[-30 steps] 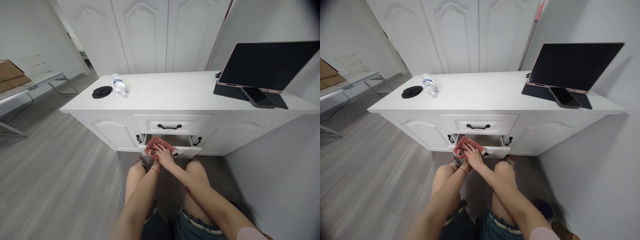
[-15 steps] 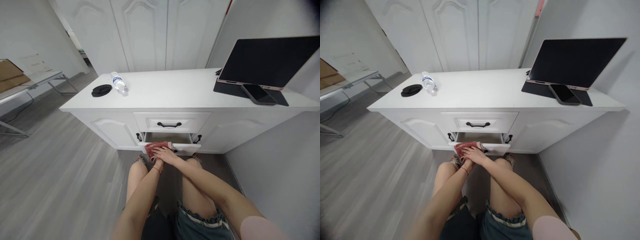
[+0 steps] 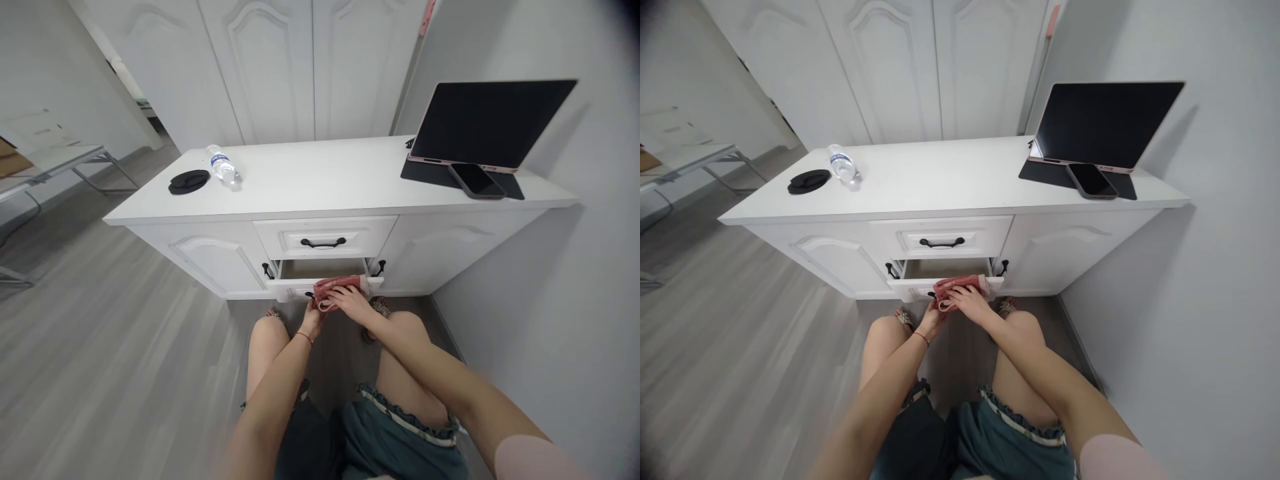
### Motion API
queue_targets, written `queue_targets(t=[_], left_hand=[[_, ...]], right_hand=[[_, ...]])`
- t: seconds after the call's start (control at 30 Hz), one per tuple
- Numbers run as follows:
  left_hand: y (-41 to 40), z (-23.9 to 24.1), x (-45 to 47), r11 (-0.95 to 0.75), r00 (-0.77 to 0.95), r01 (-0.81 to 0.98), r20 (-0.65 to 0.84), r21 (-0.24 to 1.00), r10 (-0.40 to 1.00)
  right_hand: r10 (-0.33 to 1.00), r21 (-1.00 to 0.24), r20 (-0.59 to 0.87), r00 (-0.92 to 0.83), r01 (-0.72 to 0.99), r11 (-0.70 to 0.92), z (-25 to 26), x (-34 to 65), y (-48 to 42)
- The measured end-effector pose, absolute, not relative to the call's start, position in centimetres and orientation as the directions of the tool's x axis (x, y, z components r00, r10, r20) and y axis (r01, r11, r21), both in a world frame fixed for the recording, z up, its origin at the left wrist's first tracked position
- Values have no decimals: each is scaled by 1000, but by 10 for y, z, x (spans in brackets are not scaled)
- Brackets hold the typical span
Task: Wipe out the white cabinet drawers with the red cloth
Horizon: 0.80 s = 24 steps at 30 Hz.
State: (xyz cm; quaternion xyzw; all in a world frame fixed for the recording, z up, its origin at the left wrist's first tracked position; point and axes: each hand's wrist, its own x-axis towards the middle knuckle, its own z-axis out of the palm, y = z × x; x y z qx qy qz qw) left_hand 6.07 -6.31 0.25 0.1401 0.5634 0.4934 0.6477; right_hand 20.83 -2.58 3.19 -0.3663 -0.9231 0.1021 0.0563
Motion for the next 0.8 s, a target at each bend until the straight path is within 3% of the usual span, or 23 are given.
queue_targets(t=[0.3,0.53,0.6,0.67,0.73,0.8], left_hand=[[-61,-4,59,445,-117,-582,-611,681,783],[-59,-9,61,433,-146,-614,-635,660,759],[-58,-11,61,430,-150,-621,-638,655,755],[-58,-12,61,428,-152,-625,-640,653,754],[-57,-14,60,428,-153,-627,-642,651,751],[-56,-14,60,429,-155,-629,-645,649,748]], right_hand=[[799,-158,76,-596,784,600,23,250,-38],[938,-195,193,-288,926,324,0,261,-50],[966,-297,222,-132,935,196,-11,258,-53],[974,-487,222,40,870,75,-22,253,-55],[960,-759,147,239,650,-45,-31,247,-53],[926,-929,12,376,347,-129,-39,242,-48]])
